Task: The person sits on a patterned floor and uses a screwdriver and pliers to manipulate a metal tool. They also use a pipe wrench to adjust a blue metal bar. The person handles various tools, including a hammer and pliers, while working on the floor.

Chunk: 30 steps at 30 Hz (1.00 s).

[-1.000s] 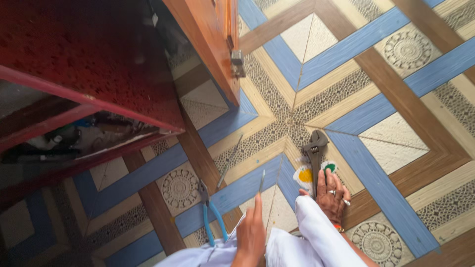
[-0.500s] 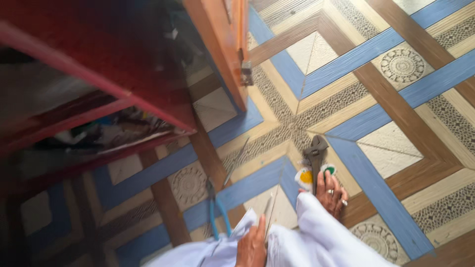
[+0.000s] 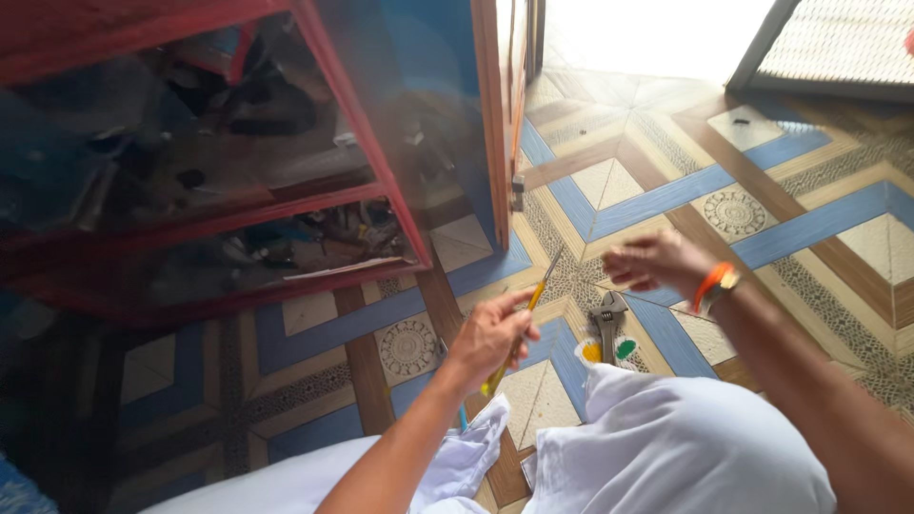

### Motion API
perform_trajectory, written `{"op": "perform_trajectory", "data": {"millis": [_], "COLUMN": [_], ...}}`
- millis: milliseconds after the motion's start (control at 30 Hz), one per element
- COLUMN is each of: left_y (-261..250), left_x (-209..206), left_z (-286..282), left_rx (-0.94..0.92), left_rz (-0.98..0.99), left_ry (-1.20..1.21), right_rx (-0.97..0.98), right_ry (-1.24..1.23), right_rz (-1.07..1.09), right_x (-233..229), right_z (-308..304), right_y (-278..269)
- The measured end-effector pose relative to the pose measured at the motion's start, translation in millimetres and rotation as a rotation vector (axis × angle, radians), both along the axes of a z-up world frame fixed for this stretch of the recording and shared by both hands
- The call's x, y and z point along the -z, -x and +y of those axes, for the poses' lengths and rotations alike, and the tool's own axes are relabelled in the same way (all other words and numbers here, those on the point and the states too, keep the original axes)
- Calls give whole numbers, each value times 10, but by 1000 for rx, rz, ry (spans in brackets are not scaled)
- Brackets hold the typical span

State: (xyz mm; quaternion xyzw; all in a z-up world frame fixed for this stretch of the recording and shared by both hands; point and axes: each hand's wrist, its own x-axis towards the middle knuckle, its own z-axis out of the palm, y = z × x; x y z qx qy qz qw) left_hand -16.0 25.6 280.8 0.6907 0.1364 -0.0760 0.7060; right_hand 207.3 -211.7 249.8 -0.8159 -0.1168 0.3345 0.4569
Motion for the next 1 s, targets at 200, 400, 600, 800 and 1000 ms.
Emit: {"op": "perform_trajectory", "data": {"millis": [200,400,600,800,1000], "left_y": [224,409,690,858,915], "left_x": [-574,-552,-629,-669,-1170], "left_z": [-93,-47,83,181,202], "left_rx": [34,-31,-30,-63,5], "left_rz": [-309,-329,-292,-330,-320], "left_ry": [382,608,522,472,250], "right_rx": [-68,139,-70,-223,-122], "right_ry": [-187,-463,-569,-544,-636], "right_rz": [48,-1,93,-26,-169], "right_x": [-1549,-1681,-1590,-1580,-1758], "right_z": [566,898,927,996,1005], "right_y": [359,741,787,931,1091]}}
